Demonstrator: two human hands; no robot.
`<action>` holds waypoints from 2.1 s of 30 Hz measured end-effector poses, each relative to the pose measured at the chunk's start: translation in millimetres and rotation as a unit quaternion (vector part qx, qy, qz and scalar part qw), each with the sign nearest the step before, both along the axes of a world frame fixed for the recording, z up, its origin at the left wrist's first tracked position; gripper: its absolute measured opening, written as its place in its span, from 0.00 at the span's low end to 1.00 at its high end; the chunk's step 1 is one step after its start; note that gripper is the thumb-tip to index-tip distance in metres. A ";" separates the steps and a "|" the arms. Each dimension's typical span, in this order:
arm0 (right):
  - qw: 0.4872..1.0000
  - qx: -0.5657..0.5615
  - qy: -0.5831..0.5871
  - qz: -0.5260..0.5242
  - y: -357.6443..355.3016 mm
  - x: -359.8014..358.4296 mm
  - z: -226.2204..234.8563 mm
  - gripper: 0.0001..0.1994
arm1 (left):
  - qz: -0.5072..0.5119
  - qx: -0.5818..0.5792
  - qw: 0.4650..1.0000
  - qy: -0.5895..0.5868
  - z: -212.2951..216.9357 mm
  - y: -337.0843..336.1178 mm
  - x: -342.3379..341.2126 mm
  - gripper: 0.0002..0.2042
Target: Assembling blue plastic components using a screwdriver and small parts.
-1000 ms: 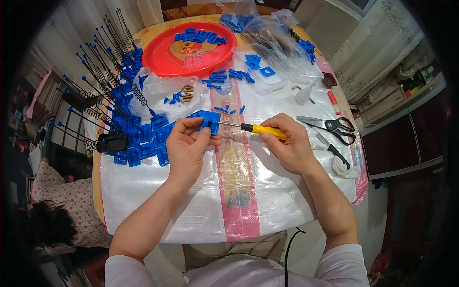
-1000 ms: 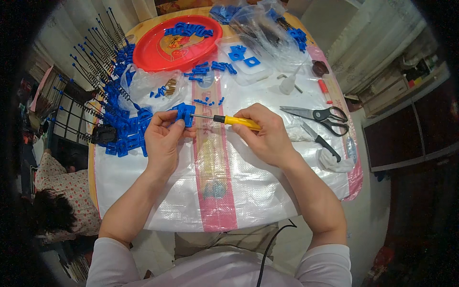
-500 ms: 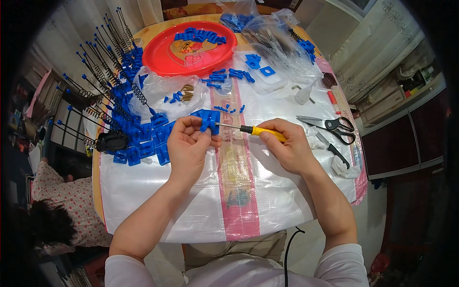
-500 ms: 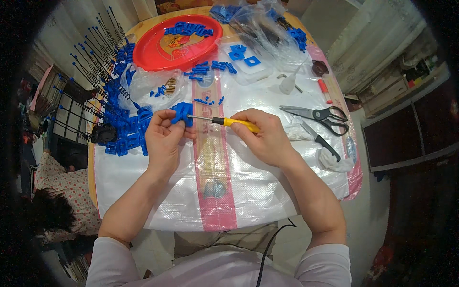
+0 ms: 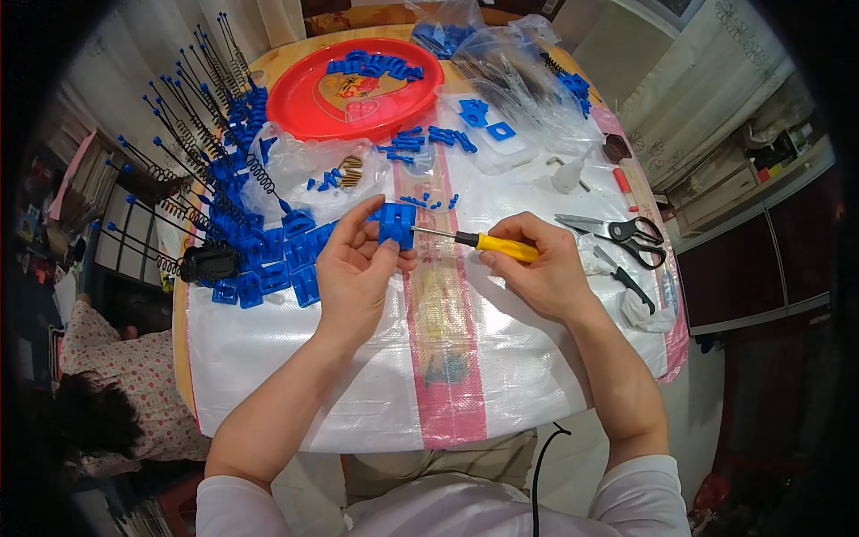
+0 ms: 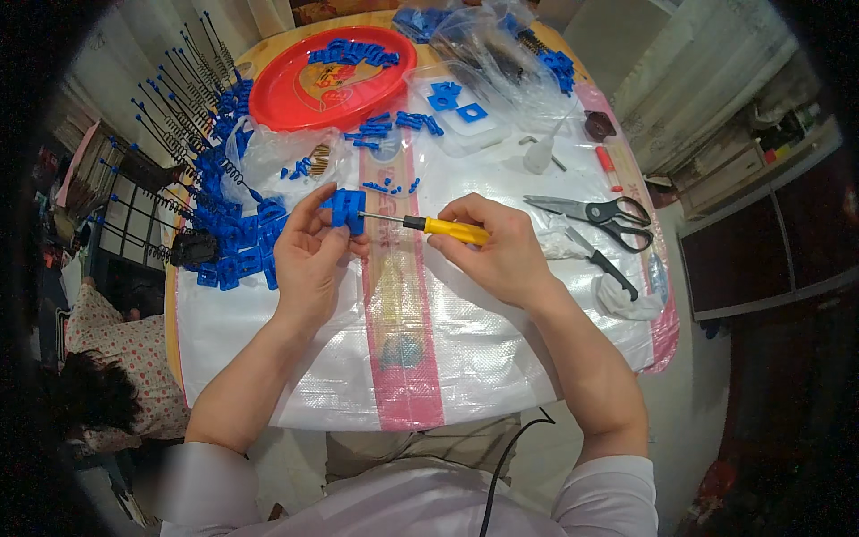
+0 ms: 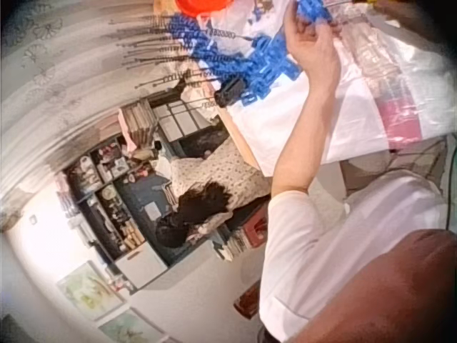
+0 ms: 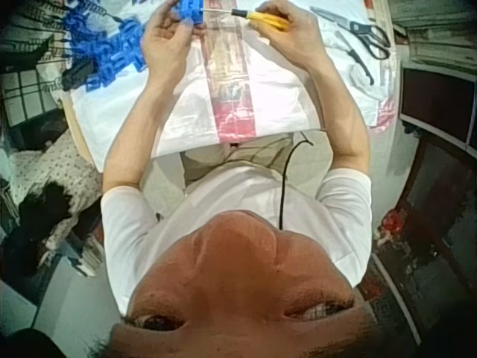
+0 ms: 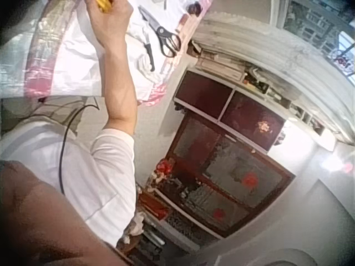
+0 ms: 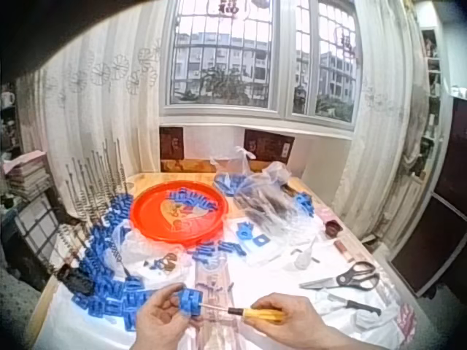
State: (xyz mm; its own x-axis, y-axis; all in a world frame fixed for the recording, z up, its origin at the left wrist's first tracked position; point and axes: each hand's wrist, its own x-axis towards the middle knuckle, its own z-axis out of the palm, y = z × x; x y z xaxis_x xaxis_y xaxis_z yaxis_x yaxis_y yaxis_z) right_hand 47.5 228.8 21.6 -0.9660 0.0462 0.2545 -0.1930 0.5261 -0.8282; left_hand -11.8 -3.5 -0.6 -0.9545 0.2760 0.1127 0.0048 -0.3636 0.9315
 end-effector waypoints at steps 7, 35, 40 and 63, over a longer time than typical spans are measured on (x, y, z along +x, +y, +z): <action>0.995 0.075 0.062 0.007 2.9 0.3 7.6 0.11 | -0.003 0.012 1.000 -0.011 -0.1 1.2 -1.8 0.23; 0.972 0.185 0.142 0.028 3.3 2.8 16.0 0.08 | -0.114 -0.037 0.991 -0.063 1.3 -8.4 -5.2 0.16; 0.971 0.183 0.143 0.052 5.2 4.0 15.1 0.08 | -0.110 -0.038 0.990 -0.083 1.0 -7.7 -4.1 0.16; 0.980 0.142 0.122 0.074 5.8 1.7 6.0 0.07 | -0.134 -0.055 0.986 -0.079 -3.1 -8.0 -3.5 0.16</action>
State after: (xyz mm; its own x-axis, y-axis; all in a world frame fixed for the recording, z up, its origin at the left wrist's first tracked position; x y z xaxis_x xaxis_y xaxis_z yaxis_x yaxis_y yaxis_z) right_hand 49.2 234.6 27.6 -0.8655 -0.1959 0.4610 -0.4589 0.6793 -0.5727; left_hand -15.3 -11.4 -3.7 -0.8487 0.5233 -0.0761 -0.2260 -0.2289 0.9468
